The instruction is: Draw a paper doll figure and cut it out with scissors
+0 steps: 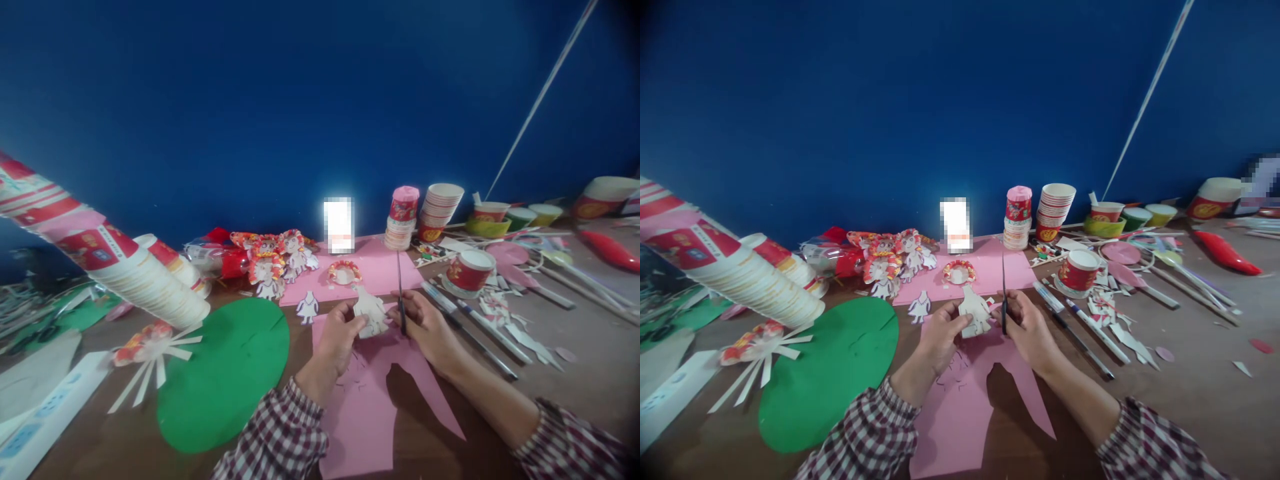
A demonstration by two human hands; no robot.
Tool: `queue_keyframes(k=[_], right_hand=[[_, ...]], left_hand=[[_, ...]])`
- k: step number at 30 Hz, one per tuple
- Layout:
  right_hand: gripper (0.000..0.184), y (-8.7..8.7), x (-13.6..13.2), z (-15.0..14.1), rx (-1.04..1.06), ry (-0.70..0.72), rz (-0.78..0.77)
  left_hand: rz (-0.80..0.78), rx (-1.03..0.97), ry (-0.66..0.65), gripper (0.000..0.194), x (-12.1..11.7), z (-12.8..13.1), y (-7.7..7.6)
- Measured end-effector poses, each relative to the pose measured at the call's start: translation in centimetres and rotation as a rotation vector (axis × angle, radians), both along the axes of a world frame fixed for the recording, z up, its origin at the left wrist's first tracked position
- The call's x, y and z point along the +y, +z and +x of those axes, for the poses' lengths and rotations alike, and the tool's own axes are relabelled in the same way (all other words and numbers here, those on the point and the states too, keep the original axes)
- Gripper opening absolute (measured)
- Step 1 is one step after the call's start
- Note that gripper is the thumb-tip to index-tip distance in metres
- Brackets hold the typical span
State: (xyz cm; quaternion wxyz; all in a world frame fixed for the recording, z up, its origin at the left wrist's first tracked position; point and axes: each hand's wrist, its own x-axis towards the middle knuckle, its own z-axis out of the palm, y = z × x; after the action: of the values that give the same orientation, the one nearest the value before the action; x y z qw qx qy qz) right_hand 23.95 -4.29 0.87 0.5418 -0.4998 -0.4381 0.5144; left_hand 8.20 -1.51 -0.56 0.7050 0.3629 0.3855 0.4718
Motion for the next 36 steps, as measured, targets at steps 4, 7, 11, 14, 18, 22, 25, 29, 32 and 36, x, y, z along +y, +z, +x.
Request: queue_keyframes(k=[4, 7, 11, 14, 18, 22, 25, 29, 32, 36], right_hand=[[0.048, 0.0, 0.0, 0.0, 0.015, 0.018, -0.015], [0.047, 0.1, 0.0, -0.1, 0.004, 0.008, 0.005], [0.047, 0.2, -0.1, -0.2, -0.006, 0.001, 0.023], [0.044, 0.1, -0.1, -0.2, 0.007, 0.022, 0.029], [0.044, -0.2, 0.0, 0.0, -0.025, 0.024, 0.043], [0.045, -0.3, -0.2, 0.1, -0.096, 0.052, 0.032], [0.045, 0.0, -0.4, 0.0, -0.081, 0.081, 0.011], [0.044, 0.2, -0.2, -0.2, -0.056, 0.050, 0.026], [0.042, 0.2, 0.0, -0.1, -0.018, -0.002, 0.042], [0.043, 0.3, 0.0, -0.1, 0.032, -0.016, 0.042]], left_hand=[[0.021, -0.009, -0.007, 0.034, 0.0, 0.0, -0.2], [0.030, -0.002, -0.001, 0.036, 0.2, 0.0, -0.5], [0.041, 0.021, -0.012, 0.035, 0.4, -0.1, -0.9], [0.048, 0.044, -0.011, 0.034, 0.4, -0.1, -1.2], [0.043, 0.028, -0.014, 0.037, 0.4, -0.1, -1.4], [0.028, 0.012, -0.004, 0.039, 0.3, 0.0, -1.1], [0.015, -0.030, -0.002, 0.038, 0.3, 0.1, -0.7], [0.001, -0.034, -0.008, 0.034, 0.2, 0.1, -0.2], [0.009, -0.016, -0.047, 0.032, 0.1, -0.1, 0.0], [0.025, 0.011, -0.072, 0.031, 0.1, -0.2, 0.1]])
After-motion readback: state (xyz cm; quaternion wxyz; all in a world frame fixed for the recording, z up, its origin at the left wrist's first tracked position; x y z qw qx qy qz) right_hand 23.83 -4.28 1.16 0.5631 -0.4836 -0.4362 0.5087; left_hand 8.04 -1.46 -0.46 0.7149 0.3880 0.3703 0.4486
